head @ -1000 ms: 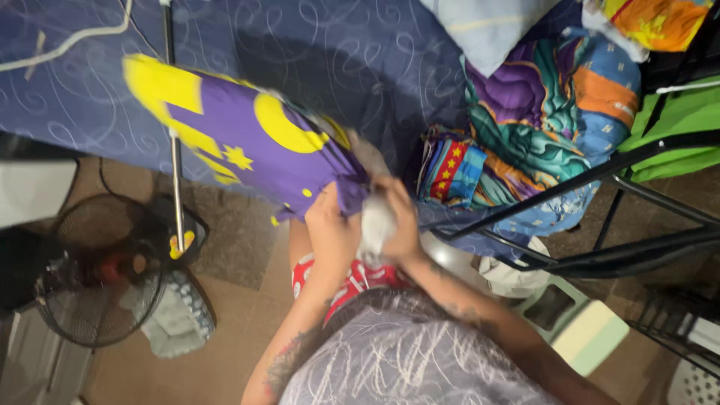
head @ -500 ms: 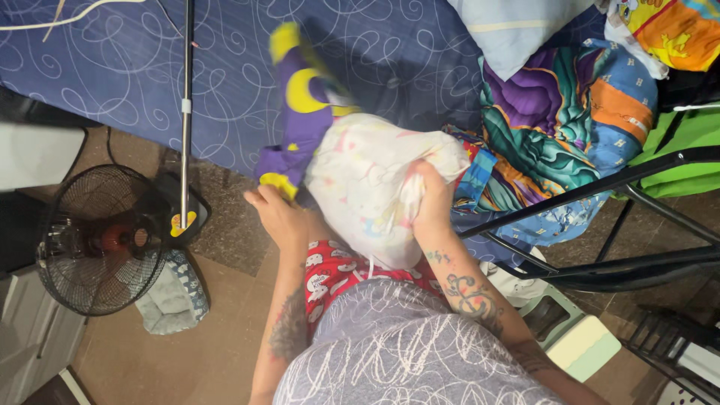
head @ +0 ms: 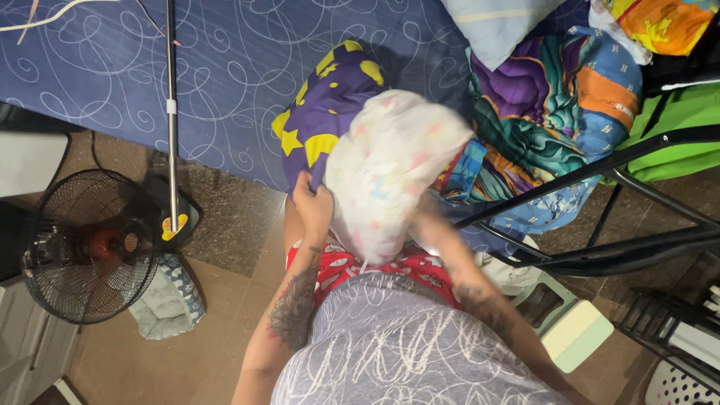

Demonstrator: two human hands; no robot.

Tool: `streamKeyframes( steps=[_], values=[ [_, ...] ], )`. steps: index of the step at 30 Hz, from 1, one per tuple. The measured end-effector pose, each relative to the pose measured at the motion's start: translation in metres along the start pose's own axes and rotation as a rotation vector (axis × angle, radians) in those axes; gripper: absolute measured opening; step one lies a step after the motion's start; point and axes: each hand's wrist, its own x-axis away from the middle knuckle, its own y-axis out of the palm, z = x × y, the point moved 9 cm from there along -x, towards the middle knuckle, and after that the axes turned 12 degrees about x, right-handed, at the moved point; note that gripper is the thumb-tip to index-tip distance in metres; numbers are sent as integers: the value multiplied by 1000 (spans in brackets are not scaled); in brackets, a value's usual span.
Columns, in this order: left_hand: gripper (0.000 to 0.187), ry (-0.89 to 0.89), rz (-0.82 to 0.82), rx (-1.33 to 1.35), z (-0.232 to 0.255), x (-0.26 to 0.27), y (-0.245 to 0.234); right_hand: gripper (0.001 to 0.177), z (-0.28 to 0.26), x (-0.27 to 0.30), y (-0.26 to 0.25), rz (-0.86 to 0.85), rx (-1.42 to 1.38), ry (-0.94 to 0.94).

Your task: The person uses a lint roller on a pink Barbie-themed bedsheet, then places a pillow into a purple and yellow pillowcase and zips it closed. They then place the pillow on the bed and handle a folded blanket.

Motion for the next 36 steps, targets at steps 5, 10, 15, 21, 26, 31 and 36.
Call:
streamKeyframes(
  steps=[5, 10, 15, 21, 26, 31, 36],
  values=[
    [20, 378, -237, -165, 50, 11, 40, 60, 123, 12, 52, -274, -379, 430],
    [44, 471, -145, -379, 47, -36, 11, 52, 113, 0, 37, -166, -804, 368],
    [30, 324, 451, -511, -28, -69, -60, 51, 55, 11, 33, -86, -1045, 270],
    [14, 87, 175, 363, -104, -77, -28, 54, -38, -3, 20, -107, -1136, -31],
    [26, -25, 62, 166, -20, -42, 6, 60, -65, -8, 5, -15, -1138, -76],
    [22, 245, -58, -159, 112, 22, 39, 56, -53, -25, 18, 27, -859, -6],
    [27, 180, -147, -284, 154, 13, 7, 53, -52, -18, 10, -63, -939, -13]
  ],
)
